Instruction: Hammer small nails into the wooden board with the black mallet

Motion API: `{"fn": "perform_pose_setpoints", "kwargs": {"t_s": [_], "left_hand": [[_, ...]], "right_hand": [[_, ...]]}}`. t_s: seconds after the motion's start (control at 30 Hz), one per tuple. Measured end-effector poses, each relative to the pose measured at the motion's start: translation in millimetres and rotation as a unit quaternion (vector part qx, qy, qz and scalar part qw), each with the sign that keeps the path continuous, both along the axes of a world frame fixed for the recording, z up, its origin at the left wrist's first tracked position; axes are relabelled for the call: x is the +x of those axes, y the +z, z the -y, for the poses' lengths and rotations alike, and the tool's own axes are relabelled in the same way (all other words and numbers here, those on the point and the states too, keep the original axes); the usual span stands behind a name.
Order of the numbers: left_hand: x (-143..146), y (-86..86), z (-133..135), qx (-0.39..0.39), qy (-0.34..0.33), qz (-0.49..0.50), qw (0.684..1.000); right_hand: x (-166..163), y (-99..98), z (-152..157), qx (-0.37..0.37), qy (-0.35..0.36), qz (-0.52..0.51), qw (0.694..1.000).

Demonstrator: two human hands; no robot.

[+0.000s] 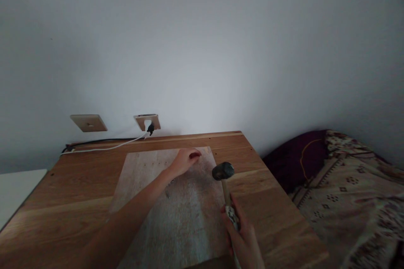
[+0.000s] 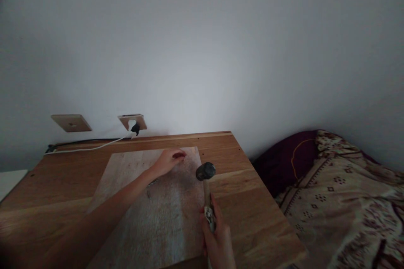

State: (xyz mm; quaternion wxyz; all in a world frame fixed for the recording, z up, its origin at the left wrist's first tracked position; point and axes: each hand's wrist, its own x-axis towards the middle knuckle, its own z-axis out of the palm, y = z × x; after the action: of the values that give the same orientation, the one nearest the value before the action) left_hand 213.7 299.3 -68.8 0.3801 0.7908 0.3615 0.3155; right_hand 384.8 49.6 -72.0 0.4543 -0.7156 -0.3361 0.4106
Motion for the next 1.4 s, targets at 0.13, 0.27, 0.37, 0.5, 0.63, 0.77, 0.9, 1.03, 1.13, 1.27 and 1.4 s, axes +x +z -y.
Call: {"fn": "perform_pose_setpoints", "kwargs": {"t_s": [0.13,0.27,0.37,0.5,0.63,0.77,0.9,1.03,1.13,1.27,1.4], "left_hand": [[0,-6.1,-3,0.006,0.0,-0.02,1.0],[-3,-7.2,-1,0.022,-0.019,-0.024,0.999],[-2,-7.5,1,0.048,-0.045,-0.036,0.997],[-2,-8.3,2,0.064,-0.031,-0.046,0.996],[-2,-9.6,1,0.067,-0.027,-0.054,0.996],[1,-13.4,0,0.071,-0.031,-0.052,0.996],[4,-17.4,-2,0.033,0.002,-0.039,0.999],[3,-18.7,-3,0.002,-0.011,-0.015,1.0],[2,-20.2,-3,0.004,0.001,-0.008,1.0],[4,-22.9,-4,0.005,0.029,-0.007,1.0],[2,-16.7,-3,-0.006,0.025,-0.029,0.999]], "right_hand": [[-4,1.8,1,-0.015,0.001,-0.028,0.999],[-4,0.8,0,-0.031,-0.004,-0.036,0.999],[-3,-0.4,0,-0.034,0.005,-0.041,0.999],[-5,-0.5,1,-0.015,-0.008,-0.038,0.999],[-6,-3.0,2,-0.01,-0.01,-0.03,0.999],[-3,-2.9,-4,0.013,0.012,0.025,1.0],[0,8.9,-25,0.102,0.048,0.122,0.986],[-3,22.7,-50,0.12,0.084,0.179,0.973],[-8,27.5,-64,0.12,0.102,0.201,0.967],[-11,27.0,-73,0.125,0.114,0.222,0.96],[-15,23.1,-76,0.123,0.138,0.231,0.955]]}}
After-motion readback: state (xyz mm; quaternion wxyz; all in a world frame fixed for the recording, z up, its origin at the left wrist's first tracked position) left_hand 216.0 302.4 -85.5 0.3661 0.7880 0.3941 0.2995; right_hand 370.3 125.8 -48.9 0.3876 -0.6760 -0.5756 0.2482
